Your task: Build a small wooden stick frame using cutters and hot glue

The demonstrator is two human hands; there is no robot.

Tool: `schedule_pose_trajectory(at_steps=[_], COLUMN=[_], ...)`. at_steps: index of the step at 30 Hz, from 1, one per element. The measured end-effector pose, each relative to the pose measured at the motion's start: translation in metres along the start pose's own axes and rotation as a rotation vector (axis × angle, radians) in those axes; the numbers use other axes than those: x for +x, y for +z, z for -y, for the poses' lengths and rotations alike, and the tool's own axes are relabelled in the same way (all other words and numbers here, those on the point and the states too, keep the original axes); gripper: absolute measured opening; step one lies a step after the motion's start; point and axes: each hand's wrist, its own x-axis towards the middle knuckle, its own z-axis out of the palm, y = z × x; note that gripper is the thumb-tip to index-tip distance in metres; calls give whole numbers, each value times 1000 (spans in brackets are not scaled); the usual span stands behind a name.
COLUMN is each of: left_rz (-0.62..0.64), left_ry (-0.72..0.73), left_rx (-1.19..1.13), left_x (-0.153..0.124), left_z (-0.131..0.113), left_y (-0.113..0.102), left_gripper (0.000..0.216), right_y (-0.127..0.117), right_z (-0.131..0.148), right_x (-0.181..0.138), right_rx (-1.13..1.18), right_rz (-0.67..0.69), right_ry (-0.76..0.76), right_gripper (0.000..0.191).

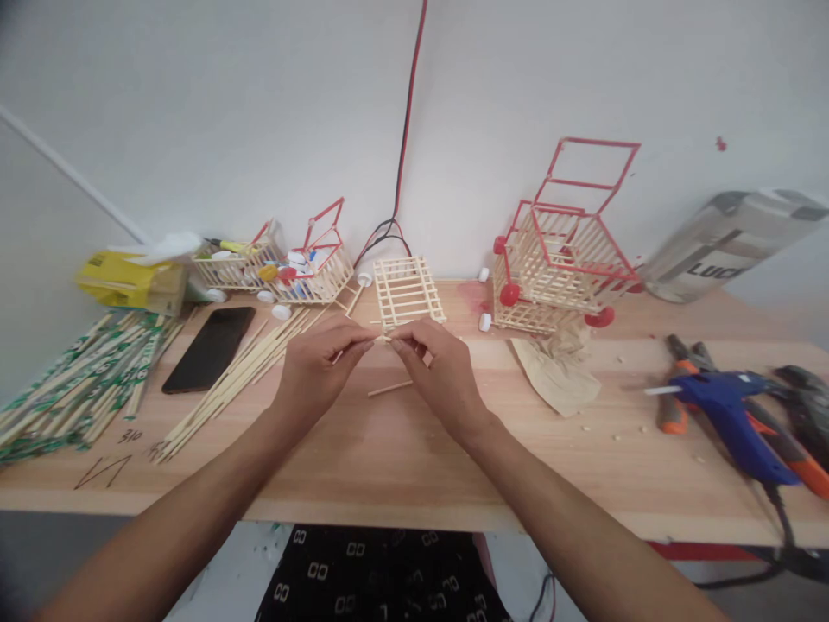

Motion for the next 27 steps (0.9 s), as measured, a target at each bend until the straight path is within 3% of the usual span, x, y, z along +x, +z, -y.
schedule_pose_trajectory(at_steps=[27], left_rz=[-4], left_ry=[3], left_rx=[7], left_x=[1], left_z=[1], left_y=[0], left_gripper=[13], right_y=[-2], right_z=[2], right_x=[1], right_rx=[-23], right_rz=[-6], right_ry=[-40], right_gripper=[9])
